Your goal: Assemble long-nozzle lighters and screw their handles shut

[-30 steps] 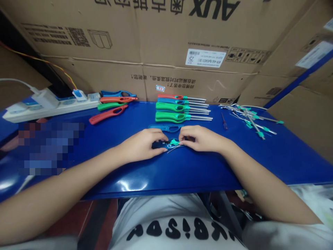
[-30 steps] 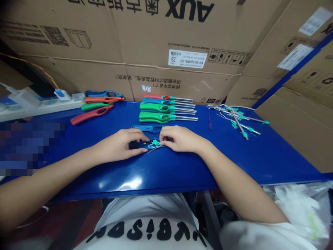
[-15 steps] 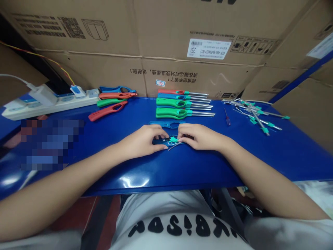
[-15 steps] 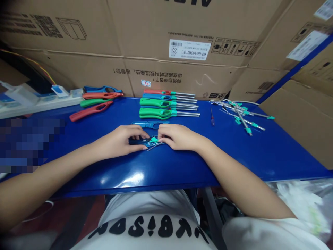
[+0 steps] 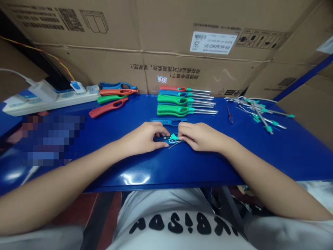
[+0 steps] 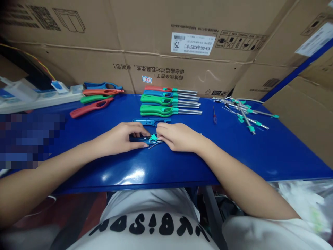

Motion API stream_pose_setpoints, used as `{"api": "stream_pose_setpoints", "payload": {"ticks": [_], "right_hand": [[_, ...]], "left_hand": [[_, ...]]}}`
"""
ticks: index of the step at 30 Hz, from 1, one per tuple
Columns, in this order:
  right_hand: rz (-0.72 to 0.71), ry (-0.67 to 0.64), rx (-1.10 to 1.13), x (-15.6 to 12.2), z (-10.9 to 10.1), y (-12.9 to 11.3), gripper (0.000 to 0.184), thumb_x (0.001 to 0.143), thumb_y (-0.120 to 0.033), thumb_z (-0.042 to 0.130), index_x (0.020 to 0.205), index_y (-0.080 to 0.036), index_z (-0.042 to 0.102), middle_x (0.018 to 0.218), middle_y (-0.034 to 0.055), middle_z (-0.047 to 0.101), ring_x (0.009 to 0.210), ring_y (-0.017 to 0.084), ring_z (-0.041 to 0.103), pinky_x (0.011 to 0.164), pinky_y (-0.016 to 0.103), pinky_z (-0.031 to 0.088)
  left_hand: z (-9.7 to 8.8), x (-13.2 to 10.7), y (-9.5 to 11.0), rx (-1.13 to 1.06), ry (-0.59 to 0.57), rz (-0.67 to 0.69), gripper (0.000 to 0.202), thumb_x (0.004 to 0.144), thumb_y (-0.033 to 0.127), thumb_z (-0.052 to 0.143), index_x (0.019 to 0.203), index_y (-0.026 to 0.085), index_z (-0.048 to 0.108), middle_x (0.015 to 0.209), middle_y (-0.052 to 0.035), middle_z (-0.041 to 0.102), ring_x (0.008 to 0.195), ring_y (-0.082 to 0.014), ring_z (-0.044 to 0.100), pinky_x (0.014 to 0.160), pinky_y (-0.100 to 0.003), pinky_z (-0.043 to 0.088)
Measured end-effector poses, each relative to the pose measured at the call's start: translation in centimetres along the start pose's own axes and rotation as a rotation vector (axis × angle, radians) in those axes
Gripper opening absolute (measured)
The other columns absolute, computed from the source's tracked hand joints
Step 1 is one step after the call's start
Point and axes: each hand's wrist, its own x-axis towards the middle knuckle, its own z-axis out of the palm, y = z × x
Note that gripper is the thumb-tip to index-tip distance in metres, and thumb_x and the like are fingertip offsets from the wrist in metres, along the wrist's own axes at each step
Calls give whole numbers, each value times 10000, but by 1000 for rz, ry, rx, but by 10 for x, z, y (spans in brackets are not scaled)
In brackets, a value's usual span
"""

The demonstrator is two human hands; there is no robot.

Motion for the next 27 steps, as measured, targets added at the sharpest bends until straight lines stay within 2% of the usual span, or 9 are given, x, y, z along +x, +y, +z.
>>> {"api": "stream_pose_setpoints", "payload": {"ticks": [5, 11, 20, 27], "right_hand": [[-28, 7, 5, -1, 2, 1, 147, 1006, -215, 468, 932, -192, 593, 956, 57, 642, 757, 171, 556, 640, 281, 340], [-35, -28, -73, 0, 0, -3, 178, 993, -176, 460, 883, -192, 599, 978, 54, 640, 722, 158, 524, 595, 283, 278], [-22, -42, -139, 0, -3, -8, 173, 1001, -170, 441, 925, -186, 595, 968, 65, 644, 700, 165, 503, 583, 293, 264], [-12, -125, -235, 2, -7, -15, 176, 951, -123, 482, 944, -181, 648, 990, 67, 643, 697, 162, 498, 561, 301, 202]], "left_hand": [[1, 0, -1, -12, 4, 0, 270, 824, 309, 753, 1058, 173, 759, 964, -52, 718, 795, -172, 661, 779, -308, 560], [1, 0, -1, 5, 2, 4, 270, 834, 288, 756, 1075, 167, 759, 970, -54, 716, 807, -176, 665, 790, -313, 555], [1, -1, 2, 79, -18, 26, 251, 857, 240, 742, 1094, 156, 742, 1044, -77, 719, 934, -217, 696, 867, -333, 541], [1, -1, 2, 81, -5, 43, 260, 859, 272, 750, 1092, 161, 721, 1009, -62, 721, 891, -203, 689, 847, -323, 549]]}}
